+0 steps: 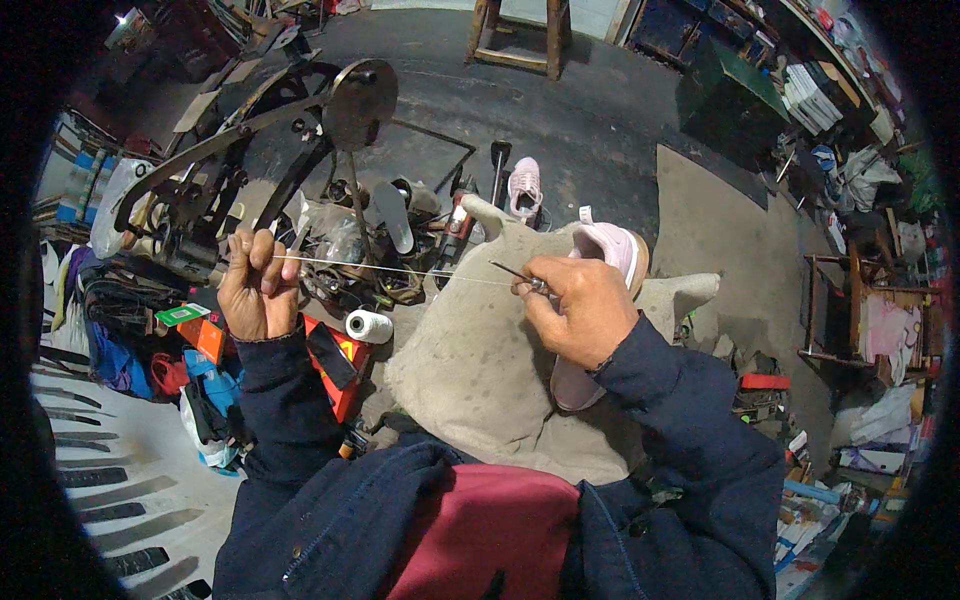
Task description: The person hand-sews a pink sneaker mounted on a shoe last using a curved awl and white thread. They repeatedly pierce the shoe's upper near the sole, pull the thread through, and tighten the stitches while rotating the shoe to access different sections.
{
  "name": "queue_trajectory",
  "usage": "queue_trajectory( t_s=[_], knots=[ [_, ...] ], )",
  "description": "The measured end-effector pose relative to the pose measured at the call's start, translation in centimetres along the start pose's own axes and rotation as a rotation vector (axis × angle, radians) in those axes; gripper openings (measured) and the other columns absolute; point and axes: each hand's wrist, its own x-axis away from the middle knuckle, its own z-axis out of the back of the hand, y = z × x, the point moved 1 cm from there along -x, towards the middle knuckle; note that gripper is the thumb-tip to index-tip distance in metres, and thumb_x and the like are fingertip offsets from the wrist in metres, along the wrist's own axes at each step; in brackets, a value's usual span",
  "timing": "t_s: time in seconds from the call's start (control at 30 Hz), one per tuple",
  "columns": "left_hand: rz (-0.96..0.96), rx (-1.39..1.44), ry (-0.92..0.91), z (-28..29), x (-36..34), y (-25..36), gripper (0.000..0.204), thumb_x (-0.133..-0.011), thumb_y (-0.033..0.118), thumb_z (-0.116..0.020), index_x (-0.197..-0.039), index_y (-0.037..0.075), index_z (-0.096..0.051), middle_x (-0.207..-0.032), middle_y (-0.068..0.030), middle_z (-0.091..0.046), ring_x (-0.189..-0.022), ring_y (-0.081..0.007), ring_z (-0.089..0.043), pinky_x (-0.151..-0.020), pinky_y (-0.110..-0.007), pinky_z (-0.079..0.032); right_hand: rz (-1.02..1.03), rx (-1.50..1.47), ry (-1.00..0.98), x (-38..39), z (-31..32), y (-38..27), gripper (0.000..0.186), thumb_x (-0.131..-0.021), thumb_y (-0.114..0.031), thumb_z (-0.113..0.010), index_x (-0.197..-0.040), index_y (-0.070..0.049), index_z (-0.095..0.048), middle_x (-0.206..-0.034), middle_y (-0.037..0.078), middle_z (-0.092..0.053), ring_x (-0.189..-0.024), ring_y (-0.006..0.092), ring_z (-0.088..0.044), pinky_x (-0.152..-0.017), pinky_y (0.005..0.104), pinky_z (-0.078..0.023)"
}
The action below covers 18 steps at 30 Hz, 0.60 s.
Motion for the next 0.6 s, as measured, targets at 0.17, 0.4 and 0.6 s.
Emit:
queue_trajectory(
  t_s=[0.17,0.4,0.6],
  knots=[
    [-0.139,0.052,0.123,1.3,-0.8,2.8,0.024,-0.111,0.023,-0.048,-0.091,0.009,-0.048,-0.075,0.0008,-0.037,-0.055,-0.0112,-0.028,-0.064,-0.031,-0.035,-0.006,0.08,0.053,-0.6,1.1,1.3,0.012,-0.088,-0.009,-0.064,-0.091,0.002,-0.068,-0.077,0.019,-0.067,-0.07,0.0351,-0.065,-0.066,0.0411,-0.05],
    [-0.143,-0.042,0.098,2.6,-0.5,3.7,0.023,-0.111,0.024,-0.049,-0.094,0.009,-0.051,-0.078,-0.0006,-0.039,-0.056,-0.0102,-0.033,-0.069,-0.032,-0.038,-0.076,-0.027,-0.061,-1.7,0.3,1.2,0.017,-0.087,-0.014,-0.065,-0.094,0.001,-0.07,-0.084,0.023,-0.069,-0.078,0.0407,-0.068,-0.072,0.0453,-0.052],
    [-0.108,-0.058,-0.007,2.4,-0.7,4.3,0.025,-0.112,0.029,-0.047,-0.096,0.01,-0.053,-0.079,0.0011,-0.04,-0.059,-0.0098,-0.036,-0.071,-0.034,-0.041,0.219,-0.302,-0.142,-6.9,-4.1,-4.7,0.024,-0.087,-0.019,-0.065,-0.099,0.001,-0.073,-0.083,0.025,-0.069,-0.081,0.0427,-0.07,-0.076,0.0484,-0.055]
  ],
)
